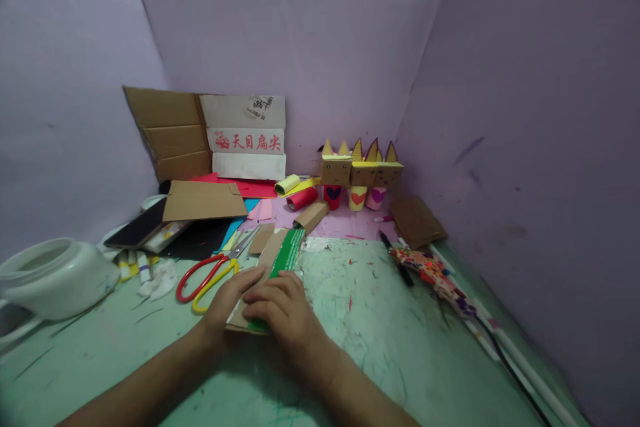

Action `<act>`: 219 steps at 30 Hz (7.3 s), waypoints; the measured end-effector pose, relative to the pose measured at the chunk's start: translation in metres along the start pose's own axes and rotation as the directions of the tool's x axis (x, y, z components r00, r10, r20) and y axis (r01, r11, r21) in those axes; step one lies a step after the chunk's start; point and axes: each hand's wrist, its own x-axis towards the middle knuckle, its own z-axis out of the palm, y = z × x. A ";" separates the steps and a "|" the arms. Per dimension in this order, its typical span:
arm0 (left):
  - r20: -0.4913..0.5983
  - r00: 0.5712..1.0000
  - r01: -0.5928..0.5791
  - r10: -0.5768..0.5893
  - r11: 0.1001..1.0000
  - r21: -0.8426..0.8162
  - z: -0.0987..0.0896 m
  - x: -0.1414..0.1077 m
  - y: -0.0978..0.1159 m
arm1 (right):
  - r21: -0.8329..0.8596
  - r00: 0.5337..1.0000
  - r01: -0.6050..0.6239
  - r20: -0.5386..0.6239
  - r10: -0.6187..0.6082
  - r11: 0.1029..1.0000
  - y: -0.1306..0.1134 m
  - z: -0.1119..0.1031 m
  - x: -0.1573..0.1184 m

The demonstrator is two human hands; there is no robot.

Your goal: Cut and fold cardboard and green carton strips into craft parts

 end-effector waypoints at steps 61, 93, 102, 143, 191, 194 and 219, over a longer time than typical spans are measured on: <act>-0.078 0.976 -0.125 0.202 0.820 0.559 -0.026 0.025 -0.017 | 0.920 0.258 -0.389 0.165 0.952 -0.054 0.026 -0.026 0.014; -0.149 0.942 -0.193 0.301 0.847 0.495 -0.023 0.023 -0.009 | 0.926 0.583 -0.369 0.293 0.758 -0.075 0.014 -0.050 0.000; -0.191 0.880 -0.301 0.435 0.822 0.484 -0.033 0.028 0.002 | 0.790 0.648 -0.614 0.506 0.569 -0.003 0.010 -0.056 -0.005; 0.075 0.997 -0.068 0.029 0.794 0.604 -0.019 0.032 -0.020 | 0.658 0.325 -0.722 0.052 0.944 0.212 0.068 -0.027 0.002; 0.048 0.999 -0.039 0.020 0.904 0.426 -0.018 0.031 -0.014 | 0.619 0.283 -0.773 0.532 0.798 -0.139 0.047 -0.033 0.006; 0.054 0.998 -0.057 0.037 0.897 0.439 -0.018 0.031 -0.018 | 0.616 0.281 -0.777 0.525 0.803 -0.131 0.047 -0.032 0.006; -0.116 0.973 -0.164 0.199 0.952 0.260 -0.025 0.039 -0.003 | 0.452 0.219 -0.801 0.832 0.510 -0.393 0.030 -0.033 0.003</act>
